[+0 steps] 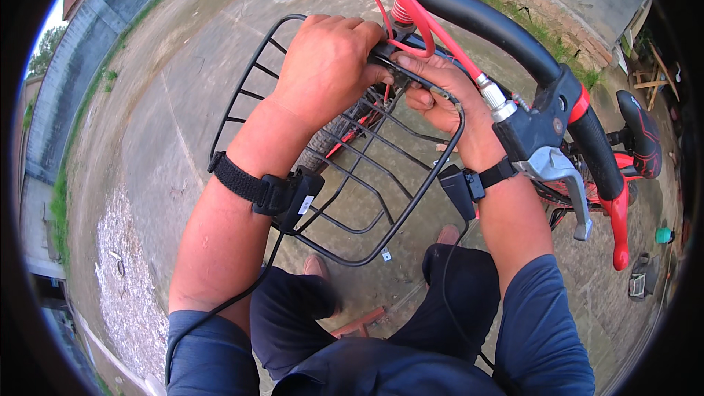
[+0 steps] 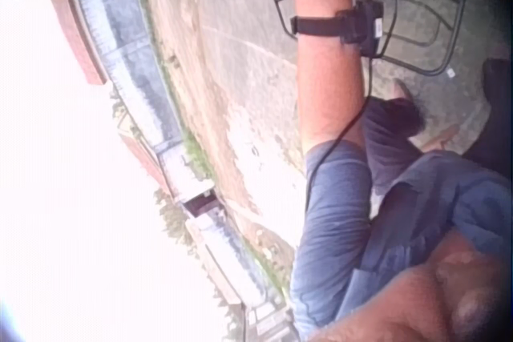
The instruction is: The person removes a metal bracket from a bicycle basket, picks up small screws and metal plates from the ground, and attaches a new metal plate to the basket by hand.
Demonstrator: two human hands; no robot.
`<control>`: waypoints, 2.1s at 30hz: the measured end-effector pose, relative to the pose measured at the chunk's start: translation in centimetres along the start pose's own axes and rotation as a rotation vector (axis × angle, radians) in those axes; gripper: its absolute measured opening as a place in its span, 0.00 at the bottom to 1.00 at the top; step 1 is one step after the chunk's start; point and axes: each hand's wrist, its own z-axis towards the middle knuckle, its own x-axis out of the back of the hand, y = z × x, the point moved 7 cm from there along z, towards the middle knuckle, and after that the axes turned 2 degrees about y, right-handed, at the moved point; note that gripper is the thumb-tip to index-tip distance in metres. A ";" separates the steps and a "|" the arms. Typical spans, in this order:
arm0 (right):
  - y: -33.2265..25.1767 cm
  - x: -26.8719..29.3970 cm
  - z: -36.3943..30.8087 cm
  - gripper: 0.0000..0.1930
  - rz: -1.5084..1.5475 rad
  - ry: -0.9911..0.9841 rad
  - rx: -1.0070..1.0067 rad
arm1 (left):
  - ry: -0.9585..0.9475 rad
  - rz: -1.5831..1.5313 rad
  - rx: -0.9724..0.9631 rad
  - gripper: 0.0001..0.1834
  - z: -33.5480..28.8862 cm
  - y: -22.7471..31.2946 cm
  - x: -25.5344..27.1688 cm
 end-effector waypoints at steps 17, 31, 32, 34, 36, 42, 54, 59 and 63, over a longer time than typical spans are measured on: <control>0.7 1.4 0.8 0.12 -0.010 -0.008 -0.013 | -0.006 0.041 -0.016 0.19 0.1 0.1 -0.2; 0.5 1.1 0.9 0.14 -0.097 -0.037 0.018 | 0.007 0.040 -0.019 0.19 0.0 0.2 0.0; 0.5 0.9 1.0 0.14 -0.109 -0.045 0.016 | 0.013 0.039 -0.023 0.19 0.0 0.2 0.1; 0.4 1.0 0.8 0.14 -0.125 -0.022 0.011 | 0.000 0.034 -0.018 0.20 0.0 0.1 0.0; 0.5 1.1 0.8 0.14 -0.106 -0.015 0.003 | -0.004 0.035 -0.020 0.20 0.0 0.1 0.0; 2.2 2.0 1.0 0.14 0.228 -0.058 -0.070 | -0.012 0.029 -0.027 0.20 0.2 0.2 -0.2; 1.0 0.6 0.8 0.11 0.134 -0.075 -0.146 | -0.017 0.040 -0.033 0.20 0.2 0.0 -0.2; 1.4 1.1 0.9 0.12 0.193 -0.088 -0.114 | 0.003 0.057 -0.038 0.20 0.2 0.0 -0.3; 0.9 0.6 0.8 0.13 0.171 -0.112 -0.096 | -0.016 0.056 -0.029 0.20 0.2 0.1 -0.1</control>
